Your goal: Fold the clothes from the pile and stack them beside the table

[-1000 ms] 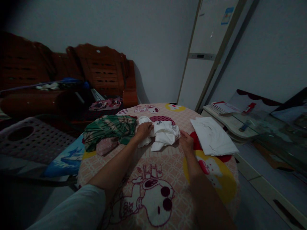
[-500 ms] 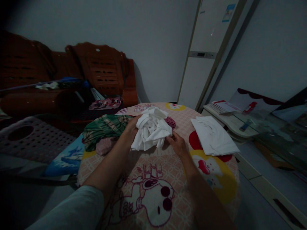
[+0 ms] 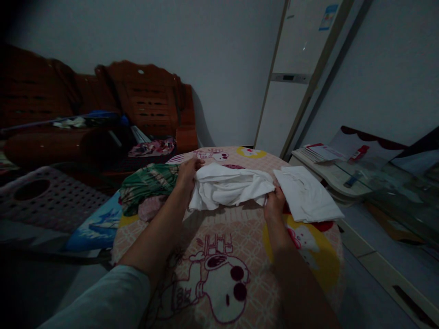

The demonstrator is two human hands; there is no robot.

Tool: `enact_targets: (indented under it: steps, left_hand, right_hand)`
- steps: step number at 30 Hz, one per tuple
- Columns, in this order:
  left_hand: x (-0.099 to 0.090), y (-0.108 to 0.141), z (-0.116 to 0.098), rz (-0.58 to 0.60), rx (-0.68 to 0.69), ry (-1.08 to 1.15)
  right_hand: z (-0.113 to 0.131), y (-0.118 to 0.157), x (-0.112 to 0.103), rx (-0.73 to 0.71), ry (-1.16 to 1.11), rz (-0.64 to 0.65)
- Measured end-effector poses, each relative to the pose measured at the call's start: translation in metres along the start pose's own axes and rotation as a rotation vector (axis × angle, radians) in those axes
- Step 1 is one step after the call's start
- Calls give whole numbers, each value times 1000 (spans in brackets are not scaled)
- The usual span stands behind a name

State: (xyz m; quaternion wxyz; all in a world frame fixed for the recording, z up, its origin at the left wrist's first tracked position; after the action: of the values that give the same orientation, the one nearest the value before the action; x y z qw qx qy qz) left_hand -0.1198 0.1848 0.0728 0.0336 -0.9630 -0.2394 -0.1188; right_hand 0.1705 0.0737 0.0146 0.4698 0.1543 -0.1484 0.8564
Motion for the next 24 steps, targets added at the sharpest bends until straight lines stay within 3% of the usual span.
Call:
enact_targets:
  steps: [4, 6, 9, 13, 17, 19, 22, 24]
  left_hand:
    - [-23, -30, 5, -145, 244, -203]
    - [-29, -41, 12, -134, 325, -342]
    - [-33, -51, 22, 6, 356, -514]
    - [-36, -53, 31, 186, 341, -682]
    - [-41, -48, 27, 245, 334, -784]
    - [-40, -39, 21, 400, 287, -716]
    - [-39, -19, 5, 719, 113, -464]
    - [-42, -7, -10, 809, 14, -301]
  right_hand:
    - [-4, -15, -10, 91, -103, 51]
    - [-9, -17, -13, 86, -44, 89]
    - [-18, -15, -11, -6, 113, 140]
    - [-33, -6, -3, -126, 429, 306]
    - [-38, 8, 3, -492, 731, 482]
    - [-37, 13, 5, -621, 784, 523]
    - [-30, 11, 3, -593, 792, 420]
    - [-24, 5, -2, -438, 719, 270]
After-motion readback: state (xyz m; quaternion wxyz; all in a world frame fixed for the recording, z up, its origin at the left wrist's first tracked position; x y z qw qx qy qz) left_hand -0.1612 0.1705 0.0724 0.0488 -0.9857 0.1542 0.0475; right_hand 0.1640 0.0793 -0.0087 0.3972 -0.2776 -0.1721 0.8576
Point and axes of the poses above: each hand's wrist, its own y-axis away from the middle knuckle, its own x-axis out of the palm, z = x × y, the point moved 3 cm from there along -y, towards the middle knuckle, and after that the axes turned 15 degrees about -z, right-handed, at the moved point
